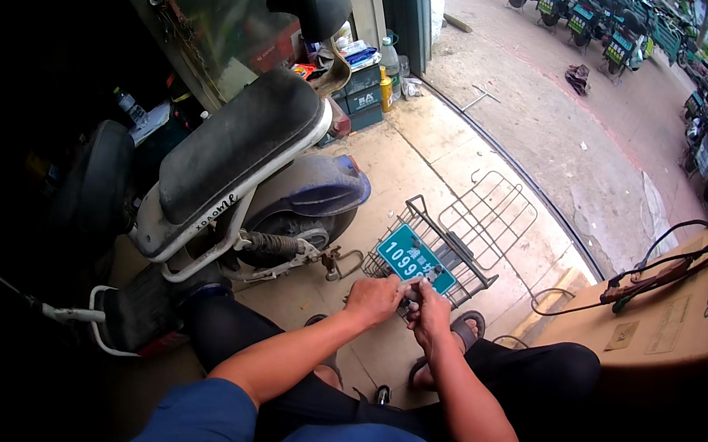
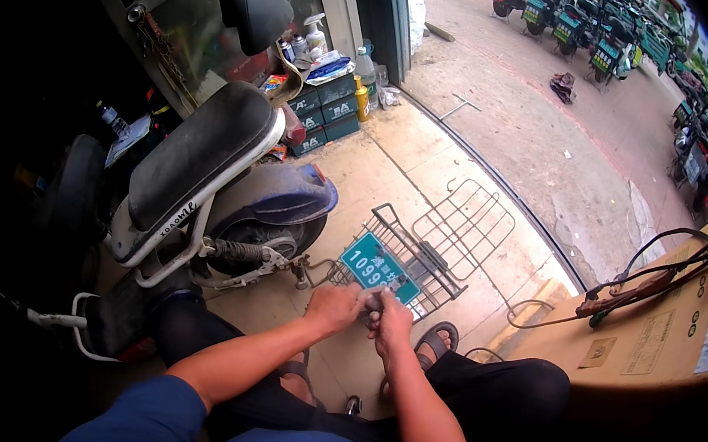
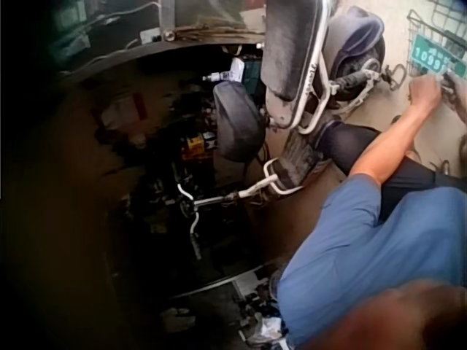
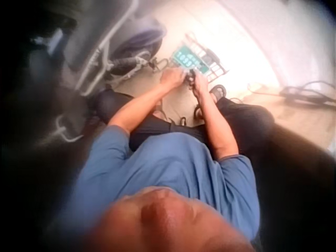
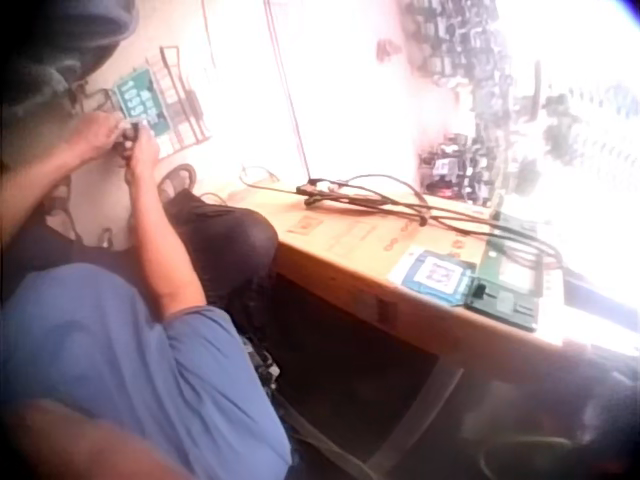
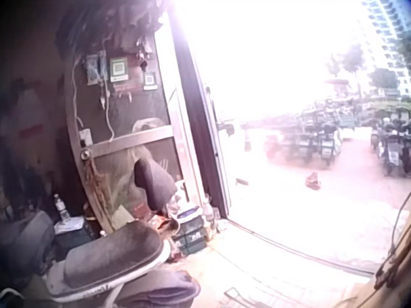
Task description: The person examines a pair of broken sunglasses and a scooter license plate by hand, discards small items into a trash bag, and searches through a tool tray.
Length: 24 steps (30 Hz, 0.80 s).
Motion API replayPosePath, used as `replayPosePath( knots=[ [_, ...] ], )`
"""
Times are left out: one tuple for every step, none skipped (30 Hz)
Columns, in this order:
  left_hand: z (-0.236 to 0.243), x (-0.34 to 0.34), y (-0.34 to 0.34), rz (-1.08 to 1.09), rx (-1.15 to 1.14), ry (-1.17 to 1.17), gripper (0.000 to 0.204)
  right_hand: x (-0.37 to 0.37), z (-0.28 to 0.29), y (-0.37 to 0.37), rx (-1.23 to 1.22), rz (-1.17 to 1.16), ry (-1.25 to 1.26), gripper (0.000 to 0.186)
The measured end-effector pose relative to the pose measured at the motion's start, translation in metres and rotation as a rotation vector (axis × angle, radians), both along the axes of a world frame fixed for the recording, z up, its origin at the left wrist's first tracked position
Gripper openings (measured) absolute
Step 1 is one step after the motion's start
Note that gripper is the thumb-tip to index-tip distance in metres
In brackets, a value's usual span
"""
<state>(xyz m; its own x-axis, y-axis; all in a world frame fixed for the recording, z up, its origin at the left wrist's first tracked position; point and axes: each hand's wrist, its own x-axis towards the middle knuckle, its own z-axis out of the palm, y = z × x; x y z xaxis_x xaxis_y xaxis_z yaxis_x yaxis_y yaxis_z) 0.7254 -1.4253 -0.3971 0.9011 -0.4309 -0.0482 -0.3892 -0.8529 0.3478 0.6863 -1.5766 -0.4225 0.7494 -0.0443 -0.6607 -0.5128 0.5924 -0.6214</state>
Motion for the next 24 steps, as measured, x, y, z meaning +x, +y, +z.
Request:
replayPosePath(
  knots=[
    [-0.004, 0.001, 0.001, -0.003, -0.001, -0.017, 0.033, 0.001, 0.001, 0.0, 0.015, -0.012, -0.005, 0.034],
    [-0.007, -0.001, 0.0, 0.009, 0.006, -0.01, 0.034, 0.001, -0.002, 0.0, -0.001, -0.031, -0.018, 0.033],
    [-0.008, 0.0, -0.005, 0.014, 0.009, -0.002, 0.035, 0.002, -0.003, -0.001, -0.027, -0.048, -0.028, 0.034],
    [-0.009, 0.001, -0.009, 0.019, 0.013, 0.007, 0.036, 0.003, -0.005, -0.001, -0.054, -0.064, -0.038, 0.035],
    [-0.012, -0.002, -0.01, 0.038, -0.012, 0.028, 0.037, 0.002, -0.007, 0.001, -0.085, -0.074, -0.038, 0.035],
    [-0.013, 0.0, -0.01, 0.05, -0.04, 0.043, 0.037, 0.004, -0.008, 0.003, -0.121, -0.087, -0.034, 0.035],
    [-0.015, 0.0, -0.01, 0.064, -0.067, 0.059, 0.038, 0.003, -0.008, 0.004, -0.16, -0.09, -0.02, 0.035],
    [-0.016, 0.003, -0.01, 0.089, -0.068, 0.091, 0.039, 0.005, -0.005, 0.003, -0.188, -0.074, -0.017, 0.034],
    [-0.022, 0.001, -0.01, 0.096, -0.098, 0.104, 0.04, 0.004, -0.003, 0.003, -0.215, -0.056, -0.014, 0.033],
    [-0.029, -0.001, -0.01, 0.105, -0.129, 0.118, 0.04, 0.001, -0.006, 0.005, -0.273, -0.092, -0.023, 0.032],
    [-0.033, -0.002, -0.008, 0.12, -0.156, 0.126, 0.041, 0.003, -0.011, 0.01, -0.328, -0.123, -0.038, 0.032],
    [-0.035, -0.003, -0.01, 0.145, -0.19, 0.2, 0.043, 0.004, -0.019, 0.012, -0.385, -0.162, -0.053, 0.032],
    [-0.037, -0.005, -0.012, 0.156, -0.22, 0.223, 0.044, 0.006, -0.028, 0.013, -0.495, -0.166, -0.077, 0.031],
    [-0.039, -0.004, -0.011, 0.167, -0.25, 0.244, 0.045, 0.008, -0.032, 0.016, -0.603, -0.17, -0.103, 0.031],
    [-0.042, -0.004, -0.012, 0.178, -0.28, 0.266, 0.046, 0.009, -0.036, 0.017, -0.712, -0.173, -0.128, 0.031],
    [-0.045, -0.004, -0.014, 0.176, -0.329, 0.293, 0.046, 0.008, -0.04, 0.016, -0.758, -0.179, -0.133, 0.032],
    [-0.044, -0.003, -0.013, 0.177, -0.374, 0.32, 0.047, 0.008, -0.039, 0.015, -0.676, -0.16, -0.124, 0.032],
    [-0.043, -0.003, -0.013, 0.178, -0.419, 0.348, 0.047, 0.007, -0.037, 0.013, -0.594, -0.142, -0.115, 0.032],
    [-0.041, -0.005, -0.011, 0.193, -0.345, 0.322, 0.047, 0.006, -0.035, 0.01, -0.512, -0.124, -0.106, 0.032],
    [-0.022, -0.007, -0.014, 0.206, -0.277, 0.294, 0.047, 0.006, -0.025, 0.004, -0.402, -0.072, -0.065, 0.032],
    [-0.01, -0.008, -0.015, 0.221, -0.208, 0.268, 0.047, 0.002, -0.008, -0.002, -0.292, -0.019, -0.023, 0.032],
    [-0.005, -0.005, -0.014, 0.195, -0.161, 0.231, 0.047, 0.002, 0.002, -0.007, -0.181, 0.034, 0.018, 0.032],
    [-0.002, -0.003, -0.011, 0.166, -0.111, 0.196, 0.046, 0.003, 0.002, -0.011, -0.14, 0.062, -0.007, 0.033],
    [0.001, 0.0, -0.008, 0.137, -0.061, 0.161, 0.046, 0.004, 0.002, -0.016, -0.098, 0.091, -0.032, 0.034]
  ],
)
